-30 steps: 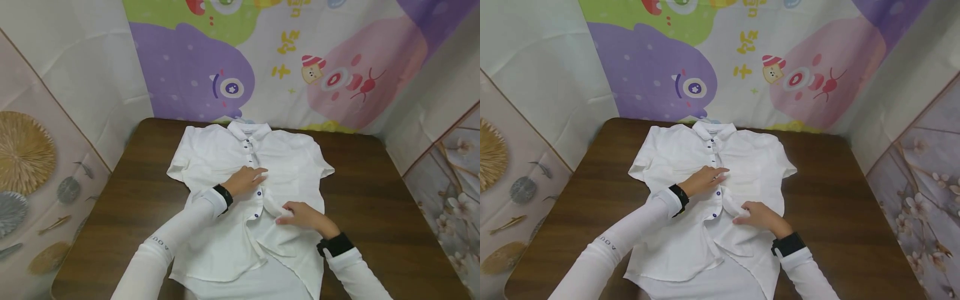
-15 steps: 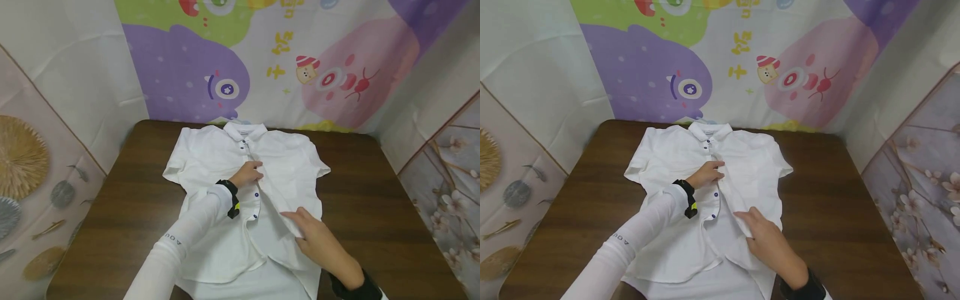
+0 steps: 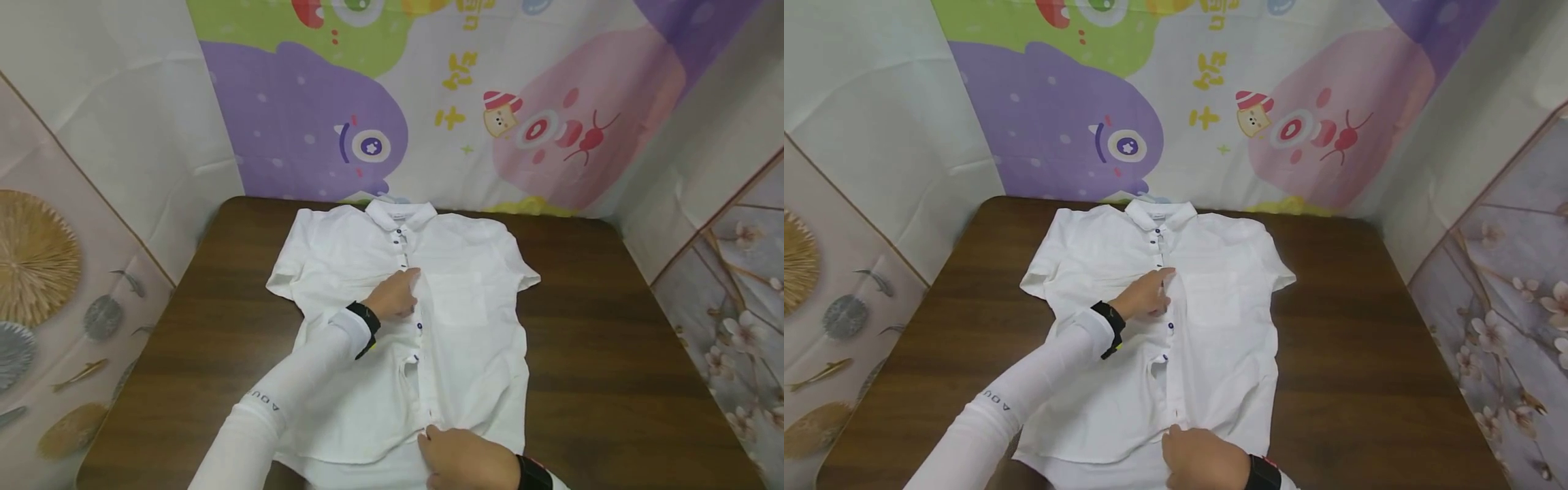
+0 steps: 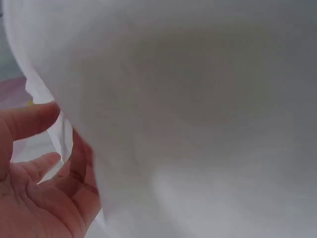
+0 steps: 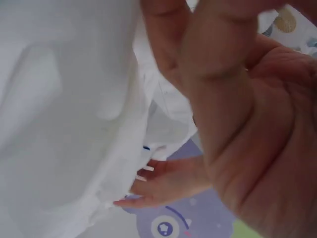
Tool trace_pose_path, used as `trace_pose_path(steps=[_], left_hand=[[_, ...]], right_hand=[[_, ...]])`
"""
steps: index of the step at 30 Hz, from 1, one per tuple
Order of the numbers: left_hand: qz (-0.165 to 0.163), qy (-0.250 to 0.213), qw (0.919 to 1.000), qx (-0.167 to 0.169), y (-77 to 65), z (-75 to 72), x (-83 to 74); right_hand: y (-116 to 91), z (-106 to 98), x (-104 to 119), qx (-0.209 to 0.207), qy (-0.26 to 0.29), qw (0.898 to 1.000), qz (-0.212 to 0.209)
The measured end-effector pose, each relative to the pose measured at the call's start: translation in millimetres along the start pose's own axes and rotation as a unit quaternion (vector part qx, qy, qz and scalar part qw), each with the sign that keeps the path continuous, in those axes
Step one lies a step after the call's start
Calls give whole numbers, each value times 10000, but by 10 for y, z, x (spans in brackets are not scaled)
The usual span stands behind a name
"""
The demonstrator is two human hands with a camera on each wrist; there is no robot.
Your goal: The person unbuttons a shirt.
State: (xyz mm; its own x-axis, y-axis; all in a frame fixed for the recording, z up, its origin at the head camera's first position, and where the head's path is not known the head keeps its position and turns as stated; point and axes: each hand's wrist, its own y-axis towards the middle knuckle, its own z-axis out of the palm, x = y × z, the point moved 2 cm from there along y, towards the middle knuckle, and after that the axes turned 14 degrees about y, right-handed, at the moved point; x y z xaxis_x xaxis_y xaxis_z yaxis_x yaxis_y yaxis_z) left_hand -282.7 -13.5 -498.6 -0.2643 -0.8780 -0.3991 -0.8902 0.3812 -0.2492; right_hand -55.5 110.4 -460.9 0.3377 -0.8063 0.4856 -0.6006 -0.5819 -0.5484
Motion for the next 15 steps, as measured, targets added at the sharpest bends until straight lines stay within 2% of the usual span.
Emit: trace_pose_path(steps=[2, 4, 7, 9, 11, 13, 15], left_hand=[[4, 449, 9989, -141, -61, -26, 47], [-100, 951, 9947, -381, -120, -42, 117], [-373, 1591, 9827, -868, -195, -52, 272], [-610, 1912, 9724, -1191, -225, -45, 421], [-819, 2025, 9653, -1430, -257, -58, 575], [-1034, 1893, 9647, -1511, -283, -75, 737], [-1193, 1707, 9670, -1466, -305, -94, 881]], right_hand=[[49, -23, -6, -379, -19, 9992, -110], [110, -68, -26, -925, 91, 9956, -65], [234, -123, -83, -1664, 272, 9855, 177], [327, -133, -134, -1831, 653, 9804, 305], [410, -132, -179, -1839, 1121, 9763, 203], [472, -137, -202, -1807, 1649, 9695, -142], [507, -147, -194, -1803, 2130, 9585, -588]])
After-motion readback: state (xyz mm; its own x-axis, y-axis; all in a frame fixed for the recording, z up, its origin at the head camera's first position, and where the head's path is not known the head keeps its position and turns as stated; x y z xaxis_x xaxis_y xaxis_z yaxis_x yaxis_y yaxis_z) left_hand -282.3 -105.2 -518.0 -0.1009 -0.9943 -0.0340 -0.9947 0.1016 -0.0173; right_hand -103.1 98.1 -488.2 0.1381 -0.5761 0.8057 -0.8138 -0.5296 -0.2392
